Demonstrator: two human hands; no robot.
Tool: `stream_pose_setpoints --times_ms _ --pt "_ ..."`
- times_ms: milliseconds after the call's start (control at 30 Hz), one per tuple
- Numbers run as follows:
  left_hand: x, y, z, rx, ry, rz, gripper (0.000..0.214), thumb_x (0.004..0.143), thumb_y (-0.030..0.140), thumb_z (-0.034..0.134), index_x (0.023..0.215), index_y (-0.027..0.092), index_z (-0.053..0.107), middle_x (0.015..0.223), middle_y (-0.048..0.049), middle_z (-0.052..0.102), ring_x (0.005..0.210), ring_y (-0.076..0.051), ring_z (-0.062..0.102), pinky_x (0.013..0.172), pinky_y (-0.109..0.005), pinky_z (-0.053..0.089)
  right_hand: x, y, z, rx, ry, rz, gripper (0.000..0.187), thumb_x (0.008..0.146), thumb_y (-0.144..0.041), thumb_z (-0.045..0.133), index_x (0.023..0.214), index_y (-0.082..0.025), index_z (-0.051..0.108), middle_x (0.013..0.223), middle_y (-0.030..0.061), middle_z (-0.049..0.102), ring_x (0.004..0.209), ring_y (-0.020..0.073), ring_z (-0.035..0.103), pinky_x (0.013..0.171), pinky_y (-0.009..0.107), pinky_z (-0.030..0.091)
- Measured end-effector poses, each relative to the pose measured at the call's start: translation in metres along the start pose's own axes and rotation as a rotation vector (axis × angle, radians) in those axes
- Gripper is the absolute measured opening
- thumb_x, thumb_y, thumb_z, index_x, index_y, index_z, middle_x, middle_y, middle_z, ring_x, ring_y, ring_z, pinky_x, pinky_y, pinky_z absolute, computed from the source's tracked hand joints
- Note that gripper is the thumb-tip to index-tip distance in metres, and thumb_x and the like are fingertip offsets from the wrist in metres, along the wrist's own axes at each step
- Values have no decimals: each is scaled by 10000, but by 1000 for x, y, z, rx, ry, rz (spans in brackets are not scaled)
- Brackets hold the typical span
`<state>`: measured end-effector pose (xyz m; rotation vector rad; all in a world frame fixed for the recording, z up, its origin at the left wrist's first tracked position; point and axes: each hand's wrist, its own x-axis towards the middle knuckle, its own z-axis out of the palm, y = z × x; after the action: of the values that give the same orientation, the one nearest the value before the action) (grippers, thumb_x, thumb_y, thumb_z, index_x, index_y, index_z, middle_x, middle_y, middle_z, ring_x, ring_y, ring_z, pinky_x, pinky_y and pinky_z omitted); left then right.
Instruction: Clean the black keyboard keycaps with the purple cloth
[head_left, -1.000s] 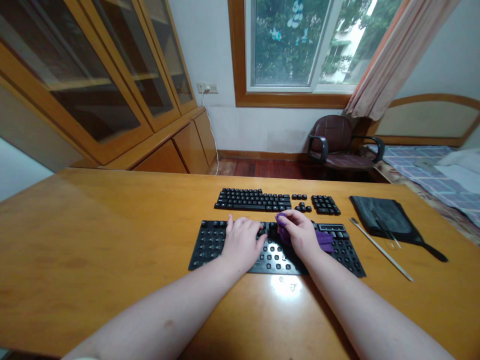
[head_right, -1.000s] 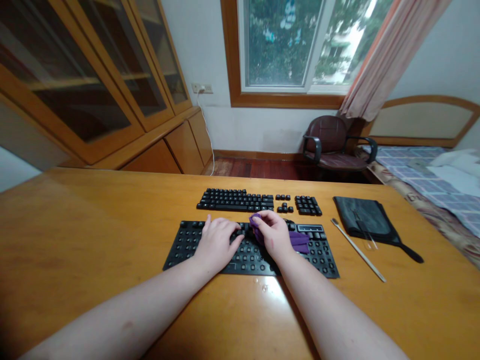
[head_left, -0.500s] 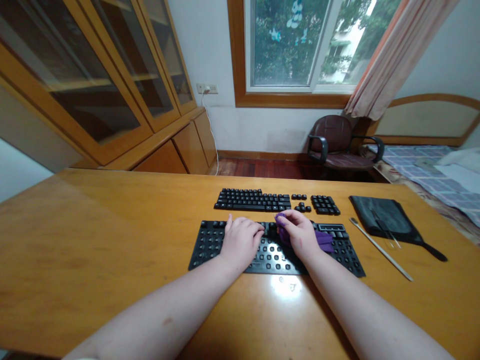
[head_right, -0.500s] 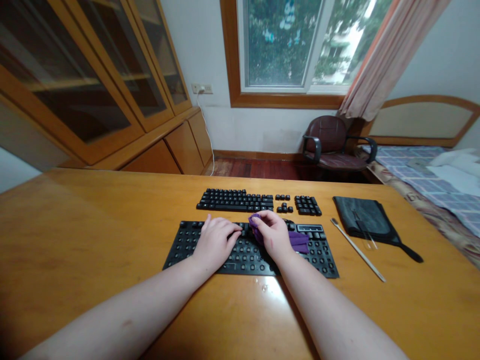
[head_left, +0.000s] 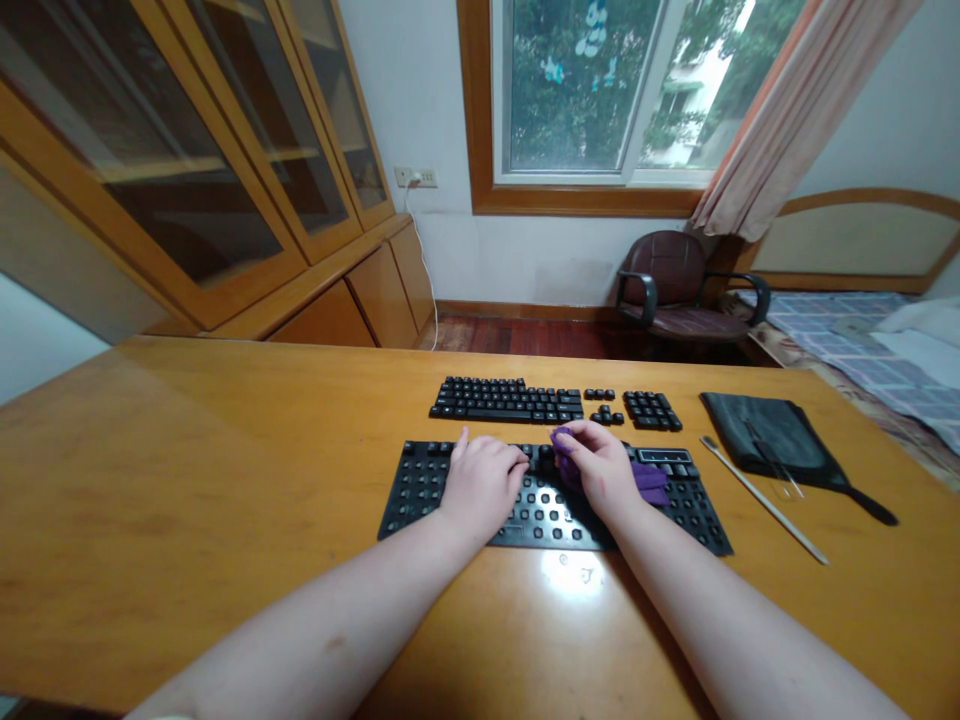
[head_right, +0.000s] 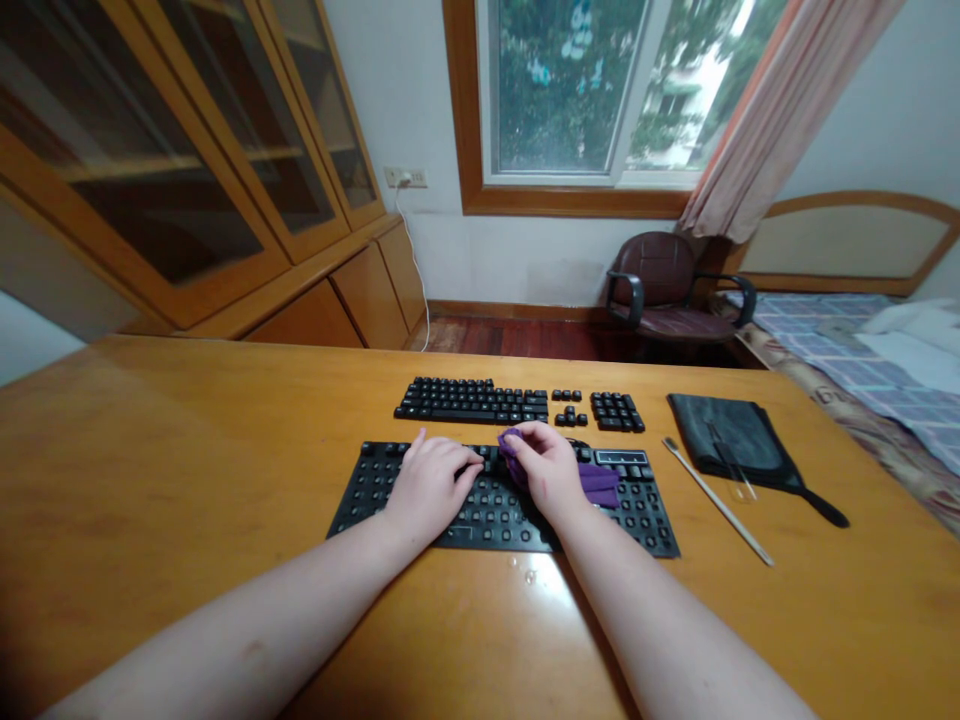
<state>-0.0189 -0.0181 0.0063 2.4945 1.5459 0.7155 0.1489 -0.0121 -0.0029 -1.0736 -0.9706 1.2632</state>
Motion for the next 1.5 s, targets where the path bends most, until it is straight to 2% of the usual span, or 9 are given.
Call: stream_pose_setpoints --times_ms 233,467,733,900,1000,1167,1500 --pt "0 1 -1 -8 8 4 73 798 228 584 782 236 655 818 -8 650 878 -198 555 1059 -511 203 1 0 0 2 -13 -8 257 684 -400 707 741 -176 596 504 -34 535 387 77 423 359 198 320" --pt "-1 2 0 -15 19 12 73 790 220 587 768 235 655 803 -9 651 875 -200 558 1061 -519 193 0 2 0 0 4 -4 268 660 -402 725 743 -177 604 535 -26 558 432 94 473 393 207 356" --pt "0 2 -2 11 6 13 91 808 225 564 782 228 651 811 -16 658 859 -200 571 1051 -509 224 1 3 -1 -12 0 -15 265 666 -412 714 734 -181 603 505 -38 538 391 82 432 365 204 323" --pt "-4 2 -2 61 -13 83 157 825 173 526 848 235 668 776 -15 678 813 -194 592 1056 -514 214 2 3 -1 -14 0 -10 270 668 -412 711 743 -178 599 498 -39 530 380 80 419 350 202 315" --pt "-5 1 -1 67 1 85 175 832 174 517 868 237 677 786 -20 685 823 -200 592 1057 -518 211 2 3 -1 -7 -1 -9 260 668 -402 714 743 -180 602 508 -37 540 391 80 433 359 200 321" --pt "-6 0 0 94 -1 81 232 844 179 504 1006 237 660 831 -37 678 866 -217 576 1048 -538 214 1 3 -1 0 -9 -12 249 674 -390 712 747 -177 606 527 -31 553 392 75 431 362 198 324" --pt "-5 -2 1 78 10 66 169 833 200 541 914 223 687 812 -29 692 866 -208 576 1042 -510 251 1 3 -1 23 -9 5 248 663 -393 721 737 -184 608 516 -38 555 394 73 444 371 195 331"
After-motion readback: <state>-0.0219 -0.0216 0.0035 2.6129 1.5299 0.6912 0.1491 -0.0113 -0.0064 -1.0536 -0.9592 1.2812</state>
